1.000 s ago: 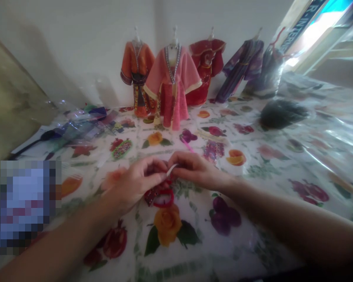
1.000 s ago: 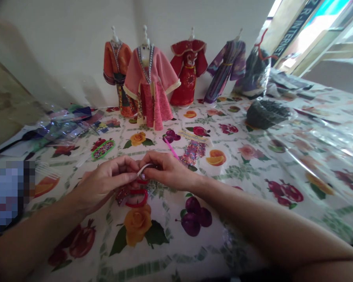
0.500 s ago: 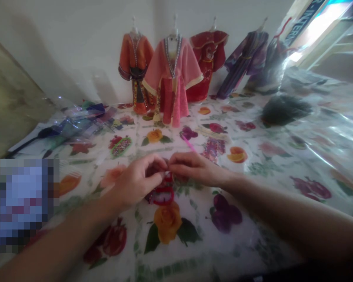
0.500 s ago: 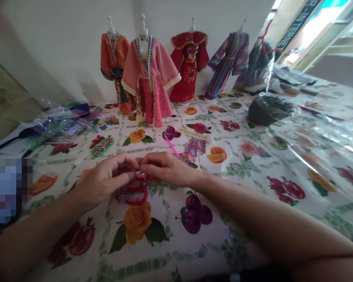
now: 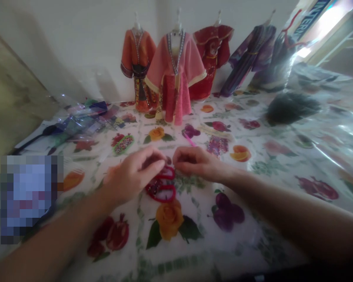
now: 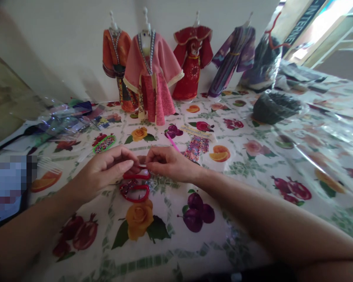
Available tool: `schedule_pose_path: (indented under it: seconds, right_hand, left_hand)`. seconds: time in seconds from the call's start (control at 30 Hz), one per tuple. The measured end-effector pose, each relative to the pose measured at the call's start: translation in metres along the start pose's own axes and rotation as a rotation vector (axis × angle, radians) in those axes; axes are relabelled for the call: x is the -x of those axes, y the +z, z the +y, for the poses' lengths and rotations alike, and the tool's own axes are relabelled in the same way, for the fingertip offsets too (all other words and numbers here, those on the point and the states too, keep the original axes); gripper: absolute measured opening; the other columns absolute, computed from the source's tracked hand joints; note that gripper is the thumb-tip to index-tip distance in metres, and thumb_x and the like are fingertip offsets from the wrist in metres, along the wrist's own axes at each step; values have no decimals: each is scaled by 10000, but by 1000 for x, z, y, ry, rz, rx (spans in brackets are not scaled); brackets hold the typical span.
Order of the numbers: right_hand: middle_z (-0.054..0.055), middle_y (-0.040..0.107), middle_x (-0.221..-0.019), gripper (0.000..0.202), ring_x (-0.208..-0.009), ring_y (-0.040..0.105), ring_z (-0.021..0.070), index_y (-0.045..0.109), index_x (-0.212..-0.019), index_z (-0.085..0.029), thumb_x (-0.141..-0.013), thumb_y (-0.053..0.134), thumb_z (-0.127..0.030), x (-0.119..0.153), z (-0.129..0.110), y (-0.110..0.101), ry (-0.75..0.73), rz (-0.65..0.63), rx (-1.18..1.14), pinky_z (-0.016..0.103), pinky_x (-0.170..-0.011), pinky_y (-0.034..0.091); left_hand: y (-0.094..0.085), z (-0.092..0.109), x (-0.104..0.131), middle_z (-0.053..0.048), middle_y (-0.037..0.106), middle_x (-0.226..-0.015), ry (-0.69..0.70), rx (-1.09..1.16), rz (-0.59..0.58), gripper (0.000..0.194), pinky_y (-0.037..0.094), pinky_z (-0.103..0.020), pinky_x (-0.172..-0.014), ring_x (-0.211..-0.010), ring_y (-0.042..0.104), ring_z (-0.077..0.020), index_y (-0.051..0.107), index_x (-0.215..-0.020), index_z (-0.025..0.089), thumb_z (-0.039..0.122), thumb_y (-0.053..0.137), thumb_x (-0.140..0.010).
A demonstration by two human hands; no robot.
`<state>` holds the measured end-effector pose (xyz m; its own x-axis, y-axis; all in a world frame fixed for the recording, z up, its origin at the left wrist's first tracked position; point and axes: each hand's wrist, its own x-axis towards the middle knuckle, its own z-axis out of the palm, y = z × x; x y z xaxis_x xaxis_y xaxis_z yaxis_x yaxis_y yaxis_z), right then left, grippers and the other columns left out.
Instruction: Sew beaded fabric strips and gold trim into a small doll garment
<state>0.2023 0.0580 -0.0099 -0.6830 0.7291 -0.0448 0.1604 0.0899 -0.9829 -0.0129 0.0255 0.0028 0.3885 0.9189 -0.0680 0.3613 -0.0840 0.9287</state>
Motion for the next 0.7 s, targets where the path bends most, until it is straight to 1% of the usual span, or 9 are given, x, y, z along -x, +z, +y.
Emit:
schedule_pose_path:
  seconds: [0.07,0.13,0.23,0.3,0.37,0.43,0.5,0.57,0.7]
  right_hand:
    - [-39,507,-655,93,-577,425,71,562,-815,-136,-850,579,-221,0,0,0,3,12,-2,216,-503,303]
    - [-40,507,-650,117,-571,426,71,558,-813,-138,-856,585,-243,-1,0,0,10,19,-17,219,-504,304]
    - [-43,506,-640,147,-560,423,72,552,-811,-143,-863,593,-274,-1,1,1,14,26,-33,223,-501,299]
    - [-41,511,-645,151,-562,424,73,551,-809,-146,-865,597,-279,-1,1,1,12,32,-24,224,-503,298]
    - [-38,520,-658,149,-571,428,73,551,-812,-147,-868,596,-277,-1,1,2,6,33,-18,223,-509,301]
    - [-36,525,-669,149,-583,438,75,550,-812,-147,-867,600,-276,-1,1,3,-1,30,-21,223,-518,308]
    - [-38,522,-669,153,-588,443,76,550,-813,-147,-863,608,-278,-1,1,3,-3,28,-32,223,-525,313]
    - [-38,523,-672,149,-595,445,76,552,-815,-148,-865,612,-276,-1,1,4,-3,24,-41,223,-534,319]
    - [-40,523,-682,132,-604,445,73,552,-807,-156,-874,607,-256,-1,1,4,-22,17,-56,219,-547,324]
  left_hand:
    - [-4,0,-1,-12,650,-954,23,9,21,164,481,-308,-810,-902,619,-169,577,-981,216,359,509,-939]
    - [-9,3,-1,-2,648,-942,52,-39,67,163,472,-282,-766,-873,613,-156,575,-985,218,355,498,-942]
    - [-16,11,0,23,615,-802,34,-329,115,146,415,-260,-646,-706,554,-127,589,-925,209,331,508,-921]
    - [-21,16,1,33,582,-690,-49,-550,52,171,373,-269,-602,-623,512,-123,601,-832,197,341,532,-893]
    - [-24,18,2,26,591,-667,-123,-663,-68,240,361,-280,-600,-623,523,-136,601,-773,192,398,539,-880]
    - [-25,16,2,17,628,-711,-150,-664,-194,288,369,-284,-617,-663,559,-152,605,-773,196,451,524,-881]
    - [-25,13,2,16,658,-763,-155,-638,-289,280,379,-282,-635,-700,587,-159,621,-802,210,456,516,-884]
    - [-23,10,3,18,675,-792,-167,-624,-340,250,384,-279,-647,-723,604,-163,642,-838,227,443,524,-879]
    - [-19,5,4,20,687,-820,-189,-607,-347,221,381,-274,-638,-735,611,-169,648,-863,238,437,553,-855]
